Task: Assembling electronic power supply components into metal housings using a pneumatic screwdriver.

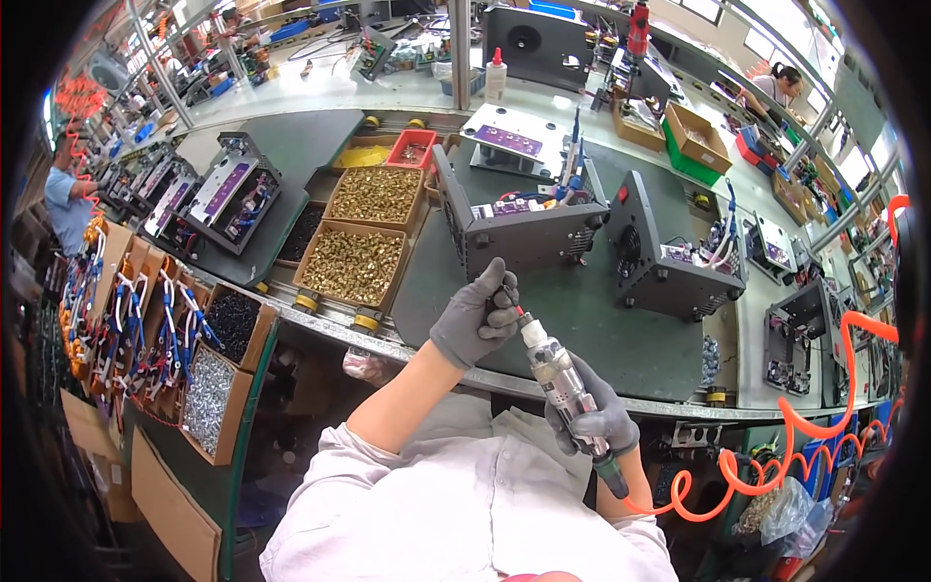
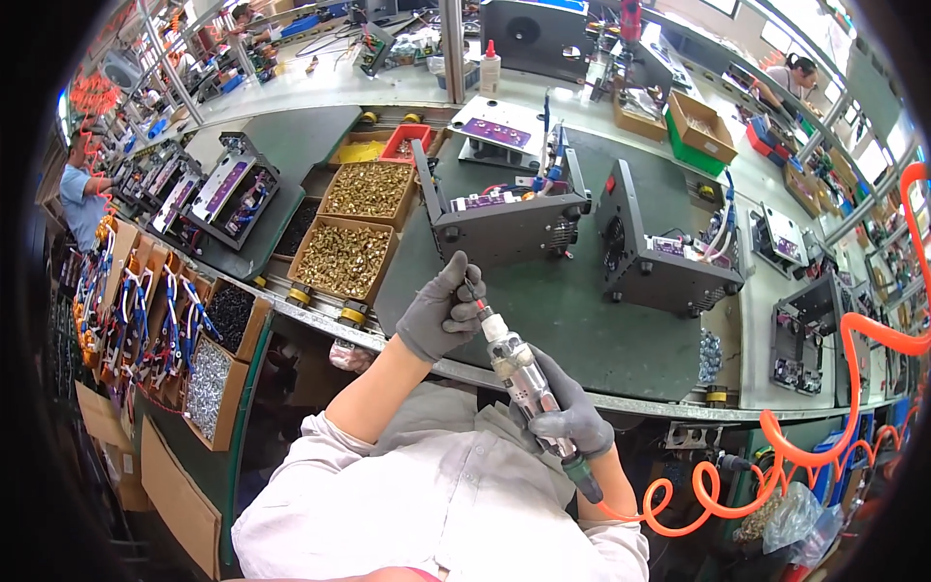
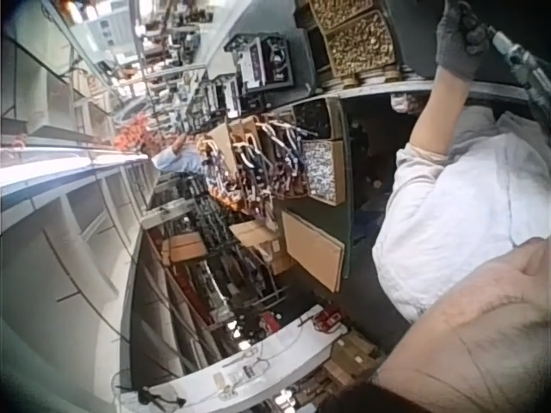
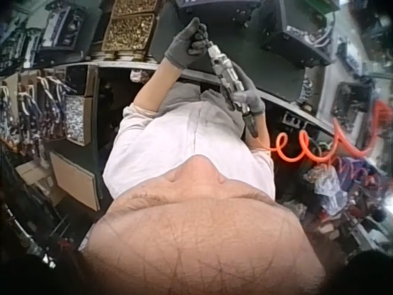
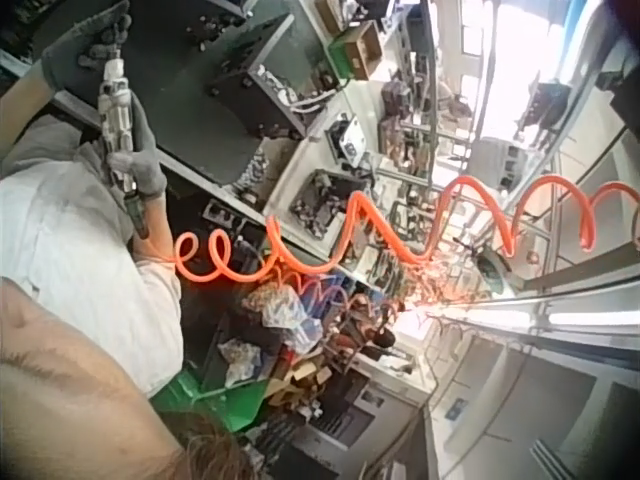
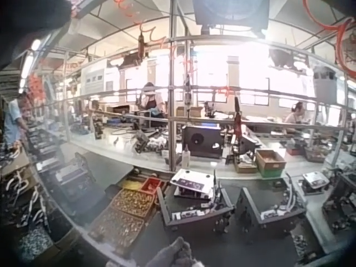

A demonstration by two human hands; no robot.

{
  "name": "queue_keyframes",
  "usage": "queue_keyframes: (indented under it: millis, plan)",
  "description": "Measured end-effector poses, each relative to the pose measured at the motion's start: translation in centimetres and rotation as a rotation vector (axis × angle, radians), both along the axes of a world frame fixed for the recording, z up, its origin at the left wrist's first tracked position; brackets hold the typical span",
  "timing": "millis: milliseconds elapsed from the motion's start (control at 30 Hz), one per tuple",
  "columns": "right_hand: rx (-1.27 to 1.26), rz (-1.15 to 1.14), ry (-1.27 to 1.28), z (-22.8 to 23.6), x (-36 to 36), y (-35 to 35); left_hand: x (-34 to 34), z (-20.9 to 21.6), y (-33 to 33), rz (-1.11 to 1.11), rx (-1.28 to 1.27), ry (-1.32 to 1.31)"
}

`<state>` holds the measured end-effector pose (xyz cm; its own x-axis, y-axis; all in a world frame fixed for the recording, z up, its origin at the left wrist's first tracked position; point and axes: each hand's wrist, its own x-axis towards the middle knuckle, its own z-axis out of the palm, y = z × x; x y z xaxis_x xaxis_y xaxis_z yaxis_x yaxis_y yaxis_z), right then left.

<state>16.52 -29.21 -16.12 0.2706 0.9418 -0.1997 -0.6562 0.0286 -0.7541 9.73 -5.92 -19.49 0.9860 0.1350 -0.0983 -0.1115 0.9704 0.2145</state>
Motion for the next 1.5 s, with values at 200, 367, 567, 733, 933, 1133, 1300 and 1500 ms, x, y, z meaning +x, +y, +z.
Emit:
queue_keyframes:
  millis: [200, 367, 567, 733, 933, 1133, 1300, 1500]
  plan:
    - [-0.004, 0.006, 0.028, 0.5, 0.0, 0.1, -0.3, 0.8, -0.1, 0.041, 0.167, 0.049]
    - [-0.047, 0.034, 0.011, 0.9, 0.1, 0.0, -0.3, 1.6, -0.1, 0.064, 0.299, 0.119]
    - [-0.214, 0.165, -0.321, 2.2, 1.8, -0.8, -0.2, 2.5, 0.5, 0.049, 0.609, 0.300]
    - [-0.255, 0.217, -0.621, 1.8, 2.4, -0.7, 0.2, 2.4, 0.7, 0.023, 0.727, 0.391]
    - [-0.121, 0.033, -0.626, 0.2, 1.5, -0.2, 0.4, 2.1, -0.8, 0.069, 0.505, 0.361]
    - [-0.083, -0.276, -0.313, 0.7, 2.2, 0.1, -0.4, 3.2, 0.5, -0.314, 0.361, 0.356]
    - [-0.042, -0.316, -0.254, -0.1, 2.7, -0.2, 3.6, 9.6, 4.9, 0.281, 1.990, 0.051]
    - [-0.034, -0.260, -0.218, -0.3, 2.4, 1.0, 14.7, 5.8, 16.4, -0.092, 3.046, -0.031]
